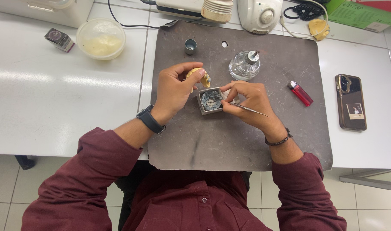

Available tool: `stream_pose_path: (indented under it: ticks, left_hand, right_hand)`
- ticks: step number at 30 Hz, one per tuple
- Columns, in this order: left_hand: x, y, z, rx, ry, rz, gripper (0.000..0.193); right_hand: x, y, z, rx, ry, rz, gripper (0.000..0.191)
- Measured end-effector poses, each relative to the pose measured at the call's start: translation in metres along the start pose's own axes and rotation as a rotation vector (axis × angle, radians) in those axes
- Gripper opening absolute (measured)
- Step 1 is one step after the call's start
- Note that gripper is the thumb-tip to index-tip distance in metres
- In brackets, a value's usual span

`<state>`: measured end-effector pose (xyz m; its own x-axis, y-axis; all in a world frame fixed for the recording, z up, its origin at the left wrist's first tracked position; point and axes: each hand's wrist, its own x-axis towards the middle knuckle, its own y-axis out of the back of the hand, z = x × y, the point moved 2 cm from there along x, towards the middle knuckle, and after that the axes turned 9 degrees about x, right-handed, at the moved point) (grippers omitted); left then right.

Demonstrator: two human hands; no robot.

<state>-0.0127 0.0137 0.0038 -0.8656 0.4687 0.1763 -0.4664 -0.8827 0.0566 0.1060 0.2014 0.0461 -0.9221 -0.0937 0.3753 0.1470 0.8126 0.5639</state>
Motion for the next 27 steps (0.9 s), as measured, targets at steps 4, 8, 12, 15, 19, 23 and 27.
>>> stream_pose_path:
  ticks: [4, 8, 12, 15, 19, 23, 27]
  left_hand:
    - [0.000, 0.000, 0.001, 0.026, 0.006, -0.001, 0.027]
    - [0.000, -0.002, 0.001, -0.029, 0.035, -0.006, 0.027]
    - [-0.002, -0.002, 0.001, -0.020, 0.013, -0.031, 0.026]
    - [-0.003, -0.004, 0.001, -0.026, -0.002, -0.076, 0.027]
    - [-0.005, -0.006, 0.002, -0.067, -0.060, -0.109, 0.027]
    - [-0.006, -0.006, 0.002, -0.066, -0.065, -0.152, 0.028]
    - [-0.006, -0.006, 0.003, -0.036, -0.065, -0.177, 0.029]
  right_hand:
    - [-0.003, 0.004, 0.009, 0.067, -0.156, 0.003, 0.018]
    - [-0.007, 0.017, 0.016, 0.349, -0.205, 0.147, 0.011]
    - [-0.008, 0.019, 0.022, 0.696, -0.261, 0.298, 0.006]
    - [-0.007, 0.011, 0.022, 0.740, -0.222, 0.296, 0.013]
    - [-0.005, 0.003, 0.023, 0.907, -0.073, 0.279, 0.020]
    - [-0.005, 0.001, 0.026, 0.888, -0.116, 0.307, 0.020]
    - [-0.006, 0.001, 0.027, 0.862, -0.132, 0.291, 0.020]
